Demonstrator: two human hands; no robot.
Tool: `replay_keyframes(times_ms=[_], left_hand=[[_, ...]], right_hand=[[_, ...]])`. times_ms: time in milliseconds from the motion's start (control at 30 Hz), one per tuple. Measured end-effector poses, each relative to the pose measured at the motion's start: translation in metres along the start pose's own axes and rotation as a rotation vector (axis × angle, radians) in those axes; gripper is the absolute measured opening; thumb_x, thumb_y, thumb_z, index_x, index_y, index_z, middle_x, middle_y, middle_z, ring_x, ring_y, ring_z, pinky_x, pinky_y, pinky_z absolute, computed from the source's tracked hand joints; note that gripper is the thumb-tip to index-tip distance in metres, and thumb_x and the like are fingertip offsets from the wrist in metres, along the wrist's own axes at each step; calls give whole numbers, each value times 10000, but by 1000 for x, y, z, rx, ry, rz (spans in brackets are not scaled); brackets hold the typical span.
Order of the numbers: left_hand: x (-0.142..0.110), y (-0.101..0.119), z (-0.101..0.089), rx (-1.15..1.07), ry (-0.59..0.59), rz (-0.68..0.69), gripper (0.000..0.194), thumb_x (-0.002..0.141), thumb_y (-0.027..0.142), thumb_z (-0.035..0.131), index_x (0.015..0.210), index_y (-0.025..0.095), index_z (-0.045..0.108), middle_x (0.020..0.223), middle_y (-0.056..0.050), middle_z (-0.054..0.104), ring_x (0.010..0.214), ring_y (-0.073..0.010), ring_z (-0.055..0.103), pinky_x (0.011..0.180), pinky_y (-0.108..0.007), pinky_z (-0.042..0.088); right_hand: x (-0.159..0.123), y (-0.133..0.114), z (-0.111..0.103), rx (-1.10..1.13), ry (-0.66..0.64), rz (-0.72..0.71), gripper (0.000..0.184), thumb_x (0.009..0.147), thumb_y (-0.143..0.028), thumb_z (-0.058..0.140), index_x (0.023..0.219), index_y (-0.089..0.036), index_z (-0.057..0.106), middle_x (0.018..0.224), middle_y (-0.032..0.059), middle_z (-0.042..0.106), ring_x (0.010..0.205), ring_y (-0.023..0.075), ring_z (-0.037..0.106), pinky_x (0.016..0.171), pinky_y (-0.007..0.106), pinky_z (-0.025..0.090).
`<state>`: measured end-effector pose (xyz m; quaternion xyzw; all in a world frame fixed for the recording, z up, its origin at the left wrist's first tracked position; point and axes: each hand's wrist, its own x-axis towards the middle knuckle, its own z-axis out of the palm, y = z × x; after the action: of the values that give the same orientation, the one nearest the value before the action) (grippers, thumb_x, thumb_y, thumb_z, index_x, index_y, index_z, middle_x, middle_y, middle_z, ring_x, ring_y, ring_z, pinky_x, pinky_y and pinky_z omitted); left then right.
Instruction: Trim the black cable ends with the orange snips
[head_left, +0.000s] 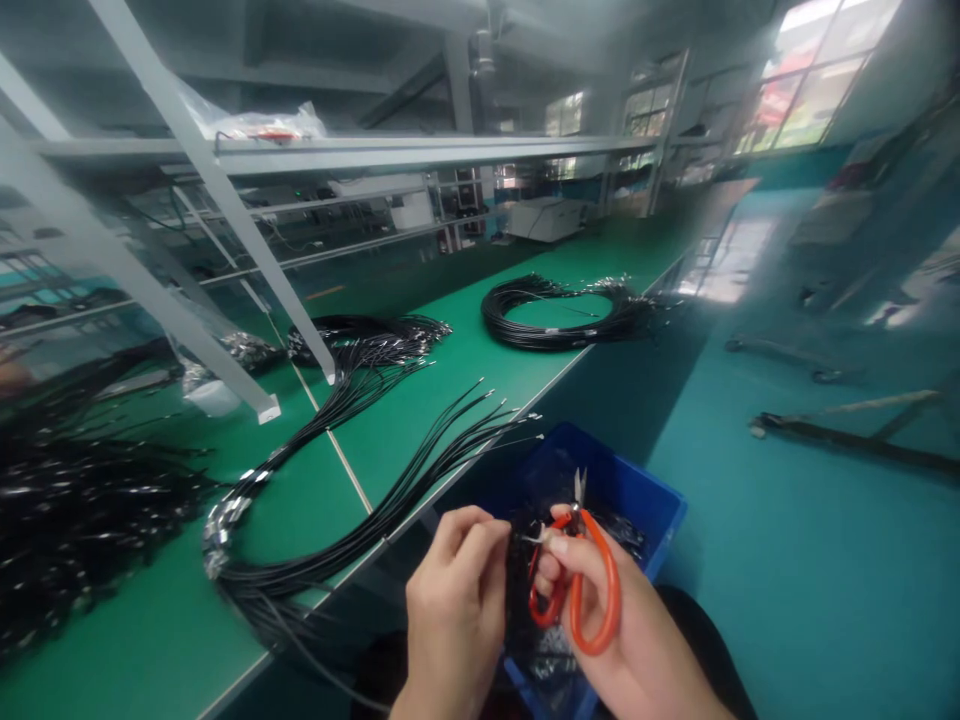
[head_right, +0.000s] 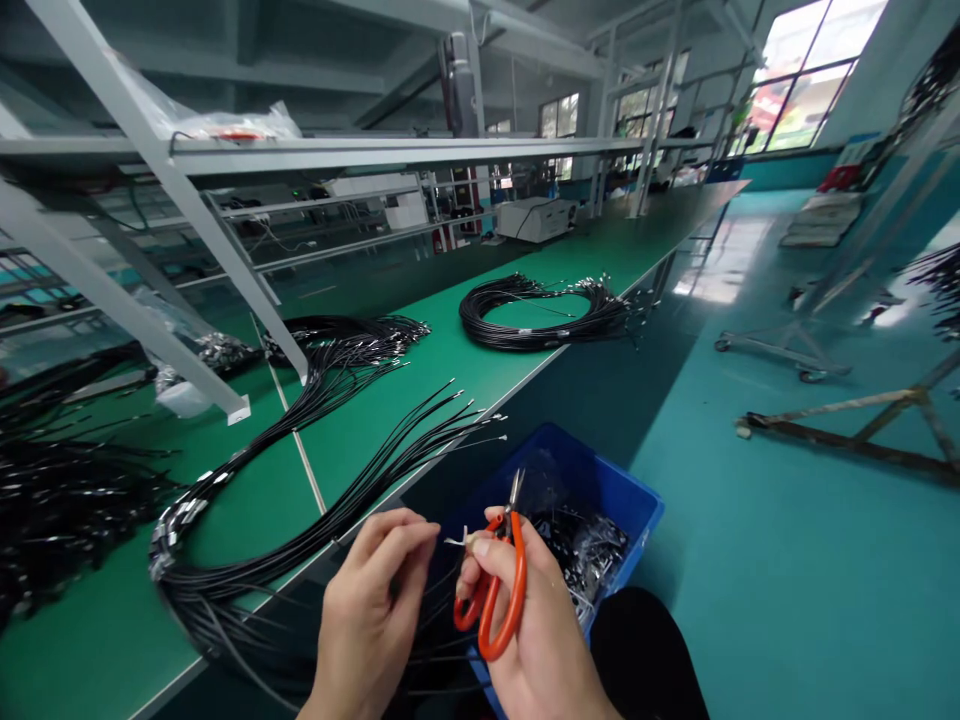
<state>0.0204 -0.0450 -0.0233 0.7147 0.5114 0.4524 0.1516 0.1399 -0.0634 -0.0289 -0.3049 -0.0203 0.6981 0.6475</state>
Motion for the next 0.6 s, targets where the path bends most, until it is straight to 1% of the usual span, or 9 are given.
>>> replay_keyframes(times_ms=[33, 100, 167, 200, 267, 367, 433, 500, 600], left_hand=[[0, 0, 0, -96, -42, -83, 135, 789, 153, 568, 809, 217, 686, 823, -44, 643, 694, -165, 610, 625, -216, 459], [-1, 2, 0, -334, -197, -240, 106, 790, 190, 573, 829, 204, 670, 764, -35, 662, 660, -172, 614, 606, -223, 468], [-3, 4, 1, -505, -322, -351, 85, 788, 224, 584, 809, 183, 656, 706, -30, 670, 631, -175, 612, 597, -231, 474], [-4, 5, 2, -540, -345, -377, 87, 789, 236, 589, 787, 174, 650, 690, -28, 669, 626, -173, 607, 599, -231, 473], [-5, 5, 3, -544, -333, -396, 105, 793, 247, 596, 746, 162, 638, 676, -22, 656, 621, -156, 589, 604, -220, 458], [-5, 0, 3, -589, -347, -461, 158, 799, 281, 599, 711, 150, 609, 629, -4, 607, 552, -114, 513, 520, -185, 400], [-5, -4, 3, -657, -403, -521, 198, 788, 320, 607, 705, 141, 590, 600, 3, 582, 485, -86, 434, 446, -170, 337], [-5, -8, 4, -703, -434, -540, 223, 772, 342, 621, 704, 134, 584, 588, 0, 579, 454, -73, 392, 424, -167, 308], [-5, -10, 7, -741, -430, -537, 248, 743, 359, 649, 683, 127, 583, 573, -6, 581, 436, -69, 395, 420, -170, 311]], right_hand=[[-1, -1, 1, 0, 3, -3, 215, 697, -107, 686, 882, -164, 592, 679, 24, 638, 586, 125, 558, 568, 207, 480], [-1, -1, 2, -14, -17, -16, 197, 704, -115, 668, 880, -161, 592, 647, 21, 632, 571, 125, 551, 557, 204, 469], [-1, 0, 2, -43, -38, -35, 182, 718, -121, 645, 885, -159, 585, 613, 9, 617, 552, 119, 534, 547, 200, 453], [-1, 0, 2, -63, -44, -41, 178, 728, -127, 634, 893, -162, 578, 599, 0, 606, 542, 116, 524, 537, 197, 441], [0, 1, 1, -129, -56, -47, 169, 756, -148, 616, 913, -172, 559, 558, -23, 572, 511, 112, 498, 502, 196, 413], [1, 1, 2, -263, -45, -146, 208, 773, -202, 640, 952, -192, 532, 580, -42, 562, 491, 99, 469, 482, 198, 387], [2, 0, 5, -338, 1, -247, 288, 734, -228, 703, 960, -204, 526, 685, -30, 610, 523, 88, 477, 506, 193, 400], [3, -1, 7, -393, 28, -302, 360, 676, -224, 754, 954, -209, 526, 764, -10, 641, 586, 102, 519, 522, 191, 416], [4, -1, 9, -413, -1, -311, 357, 661, -186, 744, 941, -210, 523, 726, -14, 631, 587, 119, 535, 490, 195, 412]])
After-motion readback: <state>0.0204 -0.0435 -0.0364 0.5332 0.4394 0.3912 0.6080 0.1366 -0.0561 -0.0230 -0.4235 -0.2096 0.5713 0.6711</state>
